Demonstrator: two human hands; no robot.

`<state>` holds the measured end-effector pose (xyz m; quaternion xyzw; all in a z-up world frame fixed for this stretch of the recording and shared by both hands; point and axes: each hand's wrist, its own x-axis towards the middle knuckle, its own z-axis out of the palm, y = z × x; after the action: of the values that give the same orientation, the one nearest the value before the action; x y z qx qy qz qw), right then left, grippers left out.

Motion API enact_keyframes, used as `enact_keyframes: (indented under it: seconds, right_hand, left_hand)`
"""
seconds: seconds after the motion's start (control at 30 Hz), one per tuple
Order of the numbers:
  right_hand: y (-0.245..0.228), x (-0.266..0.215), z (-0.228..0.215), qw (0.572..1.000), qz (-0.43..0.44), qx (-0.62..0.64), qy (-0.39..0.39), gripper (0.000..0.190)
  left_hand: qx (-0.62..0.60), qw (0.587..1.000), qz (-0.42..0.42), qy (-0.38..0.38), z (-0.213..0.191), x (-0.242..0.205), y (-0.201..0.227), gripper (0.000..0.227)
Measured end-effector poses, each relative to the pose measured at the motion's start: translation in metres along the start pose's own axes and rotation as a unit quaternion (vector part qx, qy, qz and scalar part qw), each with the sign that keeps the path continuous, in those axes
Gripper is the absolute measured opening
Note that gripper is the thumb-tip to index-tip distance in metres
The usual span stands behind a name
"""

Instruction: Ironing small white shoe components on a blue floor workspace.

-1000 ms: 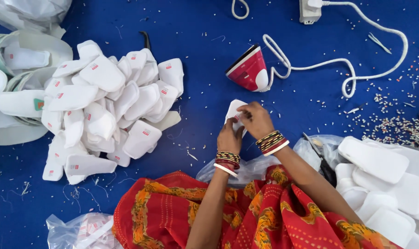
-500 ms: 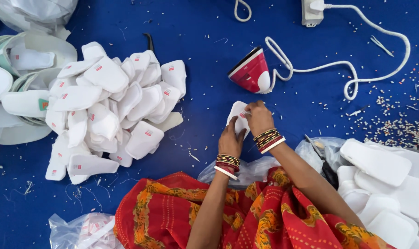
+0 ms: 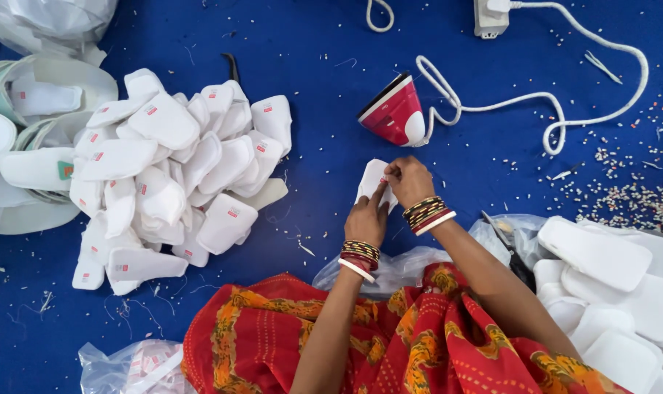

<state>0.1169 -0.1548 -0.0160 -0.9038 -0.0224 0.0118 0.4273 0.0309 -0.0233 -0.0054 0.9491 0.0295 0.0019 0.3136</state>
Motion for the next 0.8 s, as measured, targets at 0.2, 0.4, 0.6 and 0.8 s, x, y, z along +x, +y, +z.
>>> enact_keyframes:
  seconds: [0.2,0.4,0.6,0.8]
  right_hand:
    - [-0.012,-0.005,-0.029,0.994,0.032,0.027,0.099,0.018]
    - [-0.04,0.039,-0.068,0.951,-0.207,-0.072,0.219,0.054]
    - [-0.09,0.065,-0.104,0.996,-0.078,0.03,-0.032,0.059]
    - [-0.109,0.044,-0.107,0.931,-0.08,-0.34,-0.108,0.07]
  left_hand:
    - [-0.002,1.0,-0.006,-0.029,0.001,0.004,-0.004,0.053]
    - [0.018,0.998,-0.012,-0.055,0.004,0.008,-0.005,0.054]
    - [0.047,0.995,-0.016,-0.086,-0.001,0.008,-0.002,0.06]
    - [0.054,0.993,0.0,-0.101,-0.003,0.009,0.0,0.061]
